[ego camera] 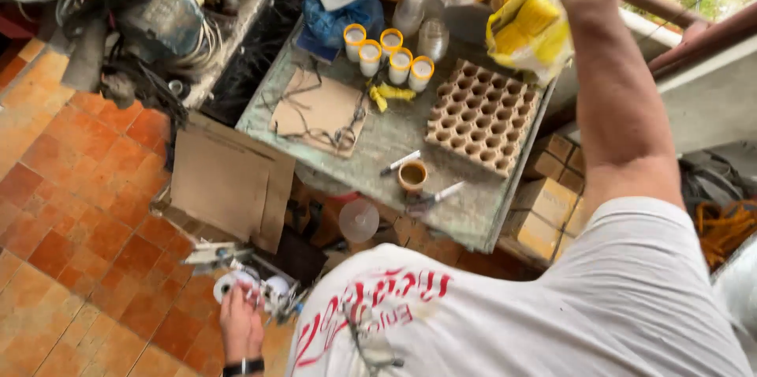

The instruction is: Unfolding cardboard boxes and cutting them into smaller pieces using scissors in a workshop environment.

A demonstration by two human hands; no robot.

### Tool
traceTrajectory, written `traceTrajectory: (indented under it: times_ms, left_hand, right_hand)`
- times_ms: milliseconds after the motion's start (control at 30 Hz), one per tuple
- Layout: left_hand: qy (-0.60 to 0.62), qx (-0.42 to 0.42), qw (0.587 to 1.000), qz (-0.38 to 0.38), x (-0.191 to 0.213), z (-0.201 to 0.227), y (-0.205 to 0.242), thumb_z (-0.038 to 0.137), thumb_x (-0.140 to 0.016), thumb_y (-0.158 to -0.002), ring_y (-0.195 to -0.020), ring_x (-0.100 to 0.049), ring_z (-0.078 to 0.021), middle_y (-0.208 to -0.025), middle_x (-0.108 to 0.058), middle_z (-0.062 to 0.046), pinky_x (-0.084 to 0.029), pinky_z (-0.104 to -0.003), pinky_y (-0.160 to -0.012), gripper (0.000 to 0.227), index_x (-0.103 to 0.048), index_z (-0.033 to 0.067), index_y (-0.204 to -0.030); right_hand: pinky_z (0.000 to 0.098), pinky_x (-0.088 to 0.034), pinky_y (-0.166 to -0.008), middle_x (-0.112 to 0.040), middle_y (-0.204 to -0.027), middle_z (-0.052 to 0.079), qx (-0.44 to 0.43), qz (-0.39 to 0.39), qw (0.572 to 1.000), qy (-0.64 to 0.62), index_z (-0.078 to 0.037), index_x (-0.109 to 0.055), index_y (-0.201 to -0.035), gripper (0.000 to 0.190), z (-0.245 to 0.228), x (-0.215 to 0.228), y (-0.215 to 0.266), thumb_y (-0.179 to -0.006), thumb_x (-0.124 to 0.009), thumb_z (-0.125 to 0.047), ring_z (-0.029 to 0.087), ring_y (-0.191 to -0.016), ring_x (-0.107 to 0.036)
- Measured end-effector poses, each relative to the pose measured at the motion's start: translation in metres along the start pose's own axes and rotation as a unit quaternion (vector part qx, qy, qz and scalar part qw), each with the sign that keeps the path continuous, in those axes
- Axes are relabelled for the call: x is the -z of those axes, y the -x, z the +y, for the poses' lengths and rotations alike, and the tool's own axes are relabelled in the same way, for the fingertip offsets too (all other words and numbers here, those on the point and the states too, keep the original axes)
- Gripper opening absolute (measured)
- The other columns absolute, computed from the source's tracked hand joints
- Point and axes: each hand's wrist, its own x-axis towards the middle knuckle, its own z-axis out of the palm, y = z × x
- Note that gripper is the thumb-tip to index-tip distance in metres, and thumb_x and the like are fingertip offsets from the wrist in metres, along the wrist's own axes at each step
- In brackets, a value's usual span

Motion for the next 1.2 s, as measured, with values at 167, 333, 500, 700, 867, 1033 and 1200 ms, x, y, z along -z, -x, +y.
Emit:
traceTrajectory:
  times_ms: [167, 333, 500, 700, 867, 1033, 1200]
  left_hand:
    - [-0.038, 0.044, 0.997, 0.058, 0.012, -0.041, 0.004, 0.027, -0.048, -0.112, -0.089, -0.06, -0.016, -0.107, -0.063, -0.002, -0.046, -0.032, -0.07, 0.019, -0.055, 0.0146, -0.125]
    - [-0.086, 0.097, 0.99, 0.059, -0.027, -0.049, -0.004, 0.03, -0.045, -0.114, -0.096, -0.06, -0.02, -0.115, -0.061, -0.006, -0.047, -0.035, -0.074, 0.028, -0.054, 0.0097, -0.131]
    - [-0.146, 0.146, 0.978, 0.041, -0.074, -0.036, -0.002, 0.03, -0.046, -0.113, -0.101, -0.059, -0.0233, -0.121, -0.062, -0.009, -0.047, -0.036, -0.08, 0.03, -0.057, 0.0092, -0.131]
    - [-0.182, 0.144, 0.973, 0.012, -0.11, -0.03, 0.003, 0.025, -0.043, -0.111, -0.101, -0.059, -0.0233, -0.124, -0.062, -0.013, -0.047, -0.037, -0.086, 0.035, -0.056, 0.0052, -0.137]
    - [-0.207, 0.152, 0.967, 0.003, -0.098, -0.081, -0.051, 0.038, -0.057, -0.105, -0.102, -0.064, -0.0178, -0.126, -0.067, -0.008, -0.05, -0.032, -0.087, 0.035, -0.061, 0.0175, -0.133]
    - [-0.271, 0.051, 0.961, -0.009, -0.074, -0.128, -0.121, 0.039, -0.059, -0.105, -0.086, -0.066, -0.0099, -0.109, -0.071, -0.002, -0.055, -0.023, -0.075, 0.032, -0.065, 0.0188, -0.128]
    - [-0.572, -0.167, 0.802, -0.051, -0.108, -0.102, -0.184, 0.031, -0.058, -0.102, -0.112, -0.065, -0.0322, -0.117, -0.065, -0.01, -0.055, -0.046, -0.098, 0.026, -0.066, 0.0157, -0.121]
  right_hand:
    - [0.0214, -0.034, -0.045, -0.053, -0.085, 0.009, 0.049, -0.141, 0.847, -0.51, -0.005, -0.05, -0.08, 0.025, -0.033, 0.117, 0.177, -0.1, -0.041, 0.005, 0.012, -0.058, -0.038]
    - [0.022, -0.058, -0.062, -0.074, -0.095, 0.005, 0.275, -0.375, 0.746, -0.477, -0.013, -0.074, -0.112, 0.024, -0.103, 0.096, 0.255, -0.106, -0.05, -0.013, 0.012, -0.067, -0.064]
    - [0.0237, -0.065, -0.075, -0.079, -0.099, 0.005, 0.39, -0.457, 0.594, -0.535, -0.014, -0.072, -0.127, 0.034, -0.137, 0.017, 0.311, -0.108, -0.049, -0.03, 0.012, -0.087, -0.075]
    - [0.0238, -0.055, -0.067, -0.078, -0.102, 0.0, 0.31, -0.558, 0.555, -0.533, -0.021, -0.071, -0.132, 0.042, -0.145, -0.042, 0.376, -0.105, -0.045, -0.04, 0.01, -0.078, -0.066]
    - [0.0379, -0.06, -0.087, -0.075, -0.113, 0.009, 0.198, -0.564, 0.524, -0.607, -0.015, -0.071, -0.13, 0.038, -0.195, -0.125, 0.444, -0.101, -0.055, -0.033, 0.023, -0.104, -0.07]
    - [0.04, -0.062, -0.078, -0.076, -0.102, 0.012, 0.194, -0.526, 0.578, -0.593, -0.021, -0.066, -0.135, 0.043, -0.24, -0.143, 0.469, -0.097, -0.067, -0.041, 0.026, -0.087, -0.074]
    - [0.0469, -0.057, -0.089, -0.067, -0.108, 0.015, 0.198, -0.46, 0.656, -0.565, -0.013, -0.061, -0.137, 0.055, -0.261, -0.143, 0.474, -0.091, -0.077, -0.039, 0.032, -0.103, -0.068]
